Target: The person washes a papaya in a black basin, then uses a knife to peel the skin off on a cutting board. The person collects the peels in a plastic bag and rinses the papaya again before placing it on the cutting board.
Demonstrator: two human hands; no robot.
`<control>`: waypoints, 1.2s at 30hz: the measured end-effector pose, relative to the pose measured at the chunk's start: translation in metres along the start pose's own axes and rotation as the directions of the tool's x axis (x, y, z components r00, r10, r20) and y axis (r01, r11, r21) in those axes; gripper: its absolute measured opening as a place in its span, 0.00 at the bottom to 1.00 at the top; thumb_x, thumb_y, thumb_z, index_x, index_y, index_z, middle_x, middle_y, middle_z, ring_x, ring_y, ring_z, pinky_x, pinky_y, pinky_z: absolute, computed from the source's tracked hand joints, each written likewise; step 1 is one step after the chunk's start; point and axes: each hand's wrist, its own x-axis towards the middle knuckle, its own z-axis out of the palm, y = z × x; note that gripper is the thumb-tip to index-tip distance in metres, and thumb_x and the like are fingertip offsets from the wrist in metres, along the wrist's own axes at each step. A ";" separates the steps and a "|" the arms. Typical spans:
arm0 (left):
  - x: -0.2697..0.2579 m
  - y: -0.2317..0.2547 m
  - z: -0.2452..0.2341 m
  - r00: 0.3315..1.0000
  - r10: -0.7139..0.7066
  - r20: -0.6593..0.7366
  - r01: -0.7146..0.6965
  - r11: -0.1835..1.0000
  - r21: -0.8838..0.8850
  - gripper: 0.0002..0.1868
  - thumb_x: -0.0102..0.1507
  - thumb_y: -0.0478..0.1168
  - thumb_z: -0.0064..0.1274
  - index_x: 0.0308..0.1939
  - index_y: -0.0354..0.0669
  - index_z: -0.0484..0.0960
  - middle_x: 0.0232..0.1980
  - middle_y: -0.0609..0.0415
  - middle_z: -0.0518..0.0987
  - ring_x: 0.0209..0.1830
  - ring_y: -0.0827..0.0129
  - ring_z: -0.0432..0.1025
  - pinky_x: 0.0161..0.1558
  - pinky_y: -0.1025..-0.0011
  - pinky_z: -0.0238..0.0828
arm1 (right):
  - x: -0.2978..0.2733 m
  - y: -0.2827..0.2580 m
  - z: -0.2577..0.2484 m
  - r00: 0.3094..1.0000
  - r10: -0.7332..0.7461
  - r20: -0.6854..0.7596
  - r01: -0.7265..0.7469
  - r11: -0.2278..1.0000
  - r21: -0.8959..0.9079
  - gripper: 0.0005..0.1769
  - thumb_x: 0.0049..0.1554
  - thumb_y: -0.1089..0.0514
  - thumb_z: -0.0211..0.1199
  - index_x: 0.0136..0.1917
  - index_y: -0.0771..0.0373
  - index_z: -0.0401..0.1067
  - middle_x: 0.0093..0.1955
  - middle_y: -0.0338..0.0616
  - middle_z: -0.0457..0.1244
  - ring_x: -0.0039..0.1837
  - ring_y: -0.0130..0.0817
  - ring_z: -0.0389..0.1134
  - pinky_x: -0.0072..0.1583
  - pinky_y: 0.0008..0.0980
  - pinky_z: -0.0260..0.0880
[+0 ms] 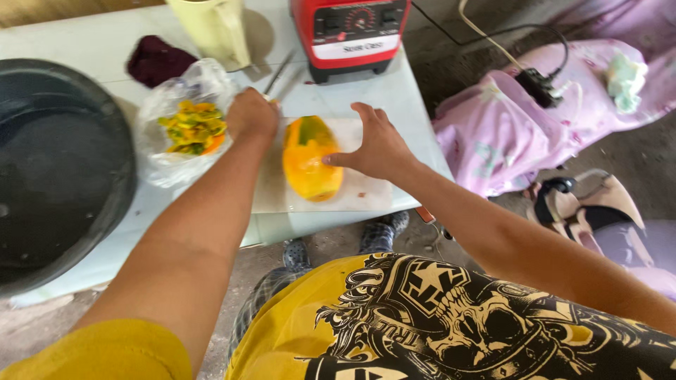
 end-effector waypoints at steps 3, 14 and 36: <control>0.021 0.000 0.013 0.997 -0.073 -0.038 0.069 0.994 -0.086 0.16 0.61 0.47 0.59 0.46 0.38 0.84 0.51 0.39 0.82 0.53 0.47 0.77 0.52 0.55 0.74 | 0.003 0.019 -0.015 0.994 -0.081 -0.074 0.081 0.997 0.000 0.59 0.42 0.31 0.78 0.75 0.61 0.58 0.70 0.61 0.57 0.70 0.55 0.61 0.68 0.47 0.64; 0.030 -0.084 0.043 0.935 0.156 -0.318 -0.299 0.828 -0.474 0.16 0.62 0.38 0.65 0.35 0.31 0.74 0.32 0.42 0.78 0.31 0.48 0.72 0.39 0.57 0.71 | 0.069 0.115 -0.055 0.941 -0.082 -0.328 0.123 0.987 0.106 0.43 0.45 0.37 0.77 0.65 0.62 0.69 0.63 0.52 0.64 0.54 0.40 0.70 0.53 0.38 0.73; -0.056 -0.007 -0.027 0.873 0.072 -0.481 -0.319 0.832 -0.454 0.12 0.63 0.40 0.59 0.40 0.37 0.73 0.34 0.43 0.81 0.35 0.48 0.77 0.38 0.55 0.71 | 0.094 0.040 -0.038 0.967 -0.197 -0.160 0.175 0.974 -0.141 0.46 0.49 0.43 0.75 0.75 0.54 0.60 0.61 0.62 0.59 0.59 0.54 0.66 0.60 0.44 0.69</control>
